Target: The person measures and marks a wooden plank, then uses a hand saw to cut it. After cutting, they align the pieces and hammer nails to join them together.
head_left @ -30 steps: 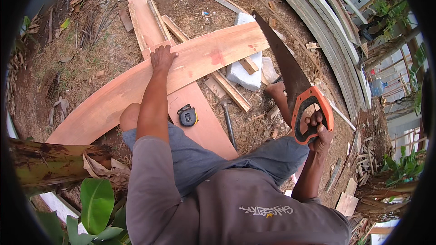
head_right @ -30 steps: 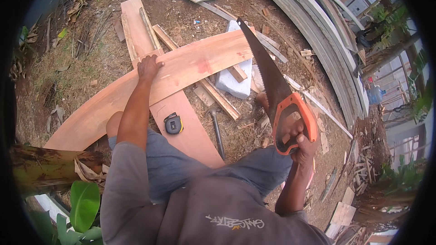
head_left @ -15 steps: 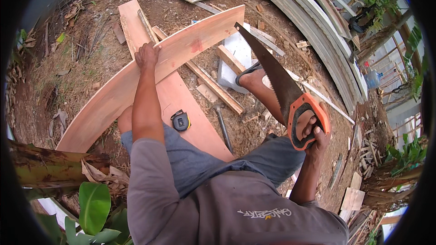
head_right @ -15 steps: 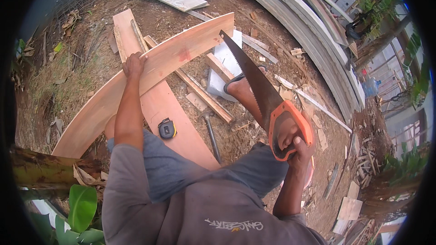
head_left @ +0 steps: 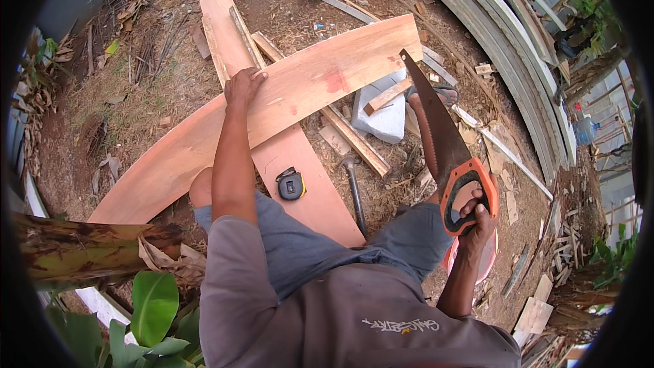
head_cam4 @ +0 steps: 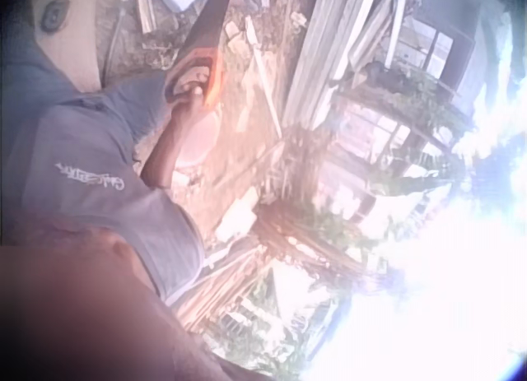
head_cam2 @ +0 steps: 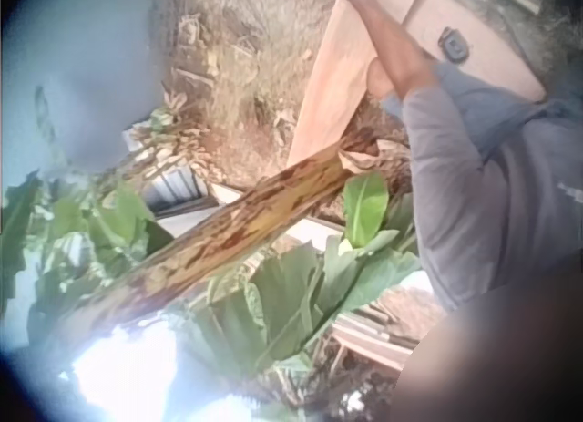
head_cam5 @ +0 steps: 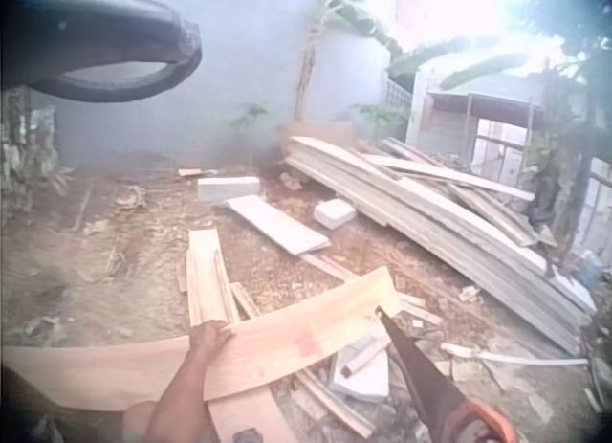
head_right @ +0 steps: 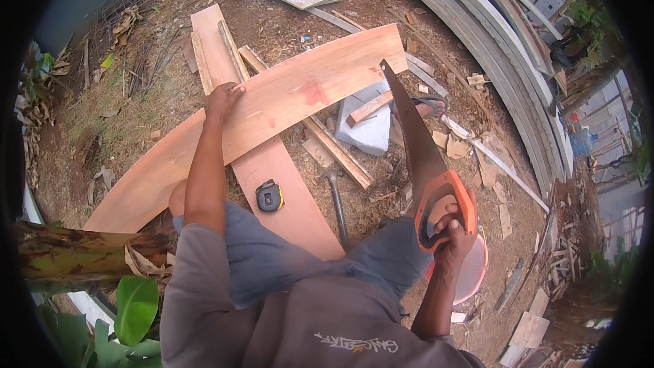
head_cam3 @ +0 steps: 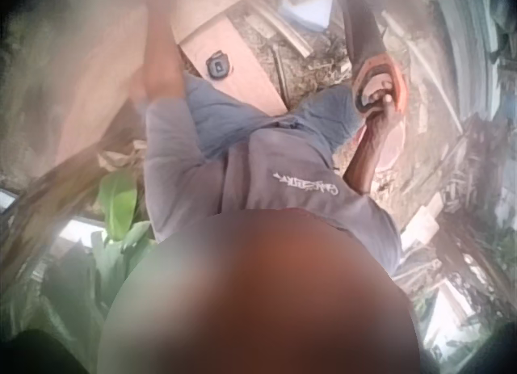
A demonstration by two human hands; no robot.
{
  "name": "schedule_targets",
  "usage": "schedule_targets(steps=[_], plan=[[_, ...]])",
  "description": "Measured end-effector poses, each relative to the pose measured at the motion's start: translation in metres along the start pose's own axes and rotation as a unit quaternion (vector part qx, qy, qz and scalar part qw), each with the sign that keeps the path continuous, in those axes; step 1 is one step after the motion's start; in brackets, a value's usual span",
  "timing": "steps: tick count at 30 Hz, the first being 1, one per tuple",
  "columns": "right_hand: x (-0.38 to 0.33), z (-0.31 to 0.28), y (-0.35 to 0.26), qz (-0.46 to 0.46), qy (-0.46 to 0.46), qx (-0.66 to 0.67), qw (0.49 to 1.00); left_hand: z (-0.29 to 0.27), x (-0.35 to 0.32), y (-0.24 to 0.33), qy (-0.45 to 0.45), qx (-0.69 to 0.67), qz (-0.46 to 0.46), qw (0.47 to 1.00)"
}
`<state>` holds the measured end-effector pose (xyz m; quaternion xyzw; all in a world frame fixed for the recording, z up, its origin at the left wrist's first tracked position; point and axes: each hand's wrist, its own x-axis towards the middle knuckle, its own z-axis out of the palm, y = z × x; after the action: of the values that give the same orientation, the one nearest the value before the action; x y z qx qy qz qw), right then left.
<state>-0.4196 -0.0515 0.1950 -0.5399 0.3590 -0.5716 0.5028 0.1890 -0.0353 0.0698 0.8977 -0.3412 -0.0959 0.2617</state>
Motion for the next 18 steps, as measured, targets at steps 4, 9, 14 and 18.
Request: schedule_targets(steps=[4, 9, 14, 18], plan=[[0.014, 0.015, 0.027, 0.04, -0.072, -0.012, 0.997, 0.044, -0.009, -0.01, -0.051, -0.004, 0.002, 0.999], [0.017, 0.039, 0.061, 0.1, -0.147, -0.092, 0.98, 0.078, -0.009, -0.021, -0.036, -0.003, -0.007, 0.999], [0.008, 0.072, 0.092, 0.063, -0.197, -0.091, 0.974, 0.078, 0.003, -0.015, -0.069, 0.052, -0.019, 0.996], [0.006, 0.098, 0.109, 0.05, -0.25, -0.109, 0.961, 0.099, 0.007, -0.016, -0.113, 0.142, -0.005, 0.983]])
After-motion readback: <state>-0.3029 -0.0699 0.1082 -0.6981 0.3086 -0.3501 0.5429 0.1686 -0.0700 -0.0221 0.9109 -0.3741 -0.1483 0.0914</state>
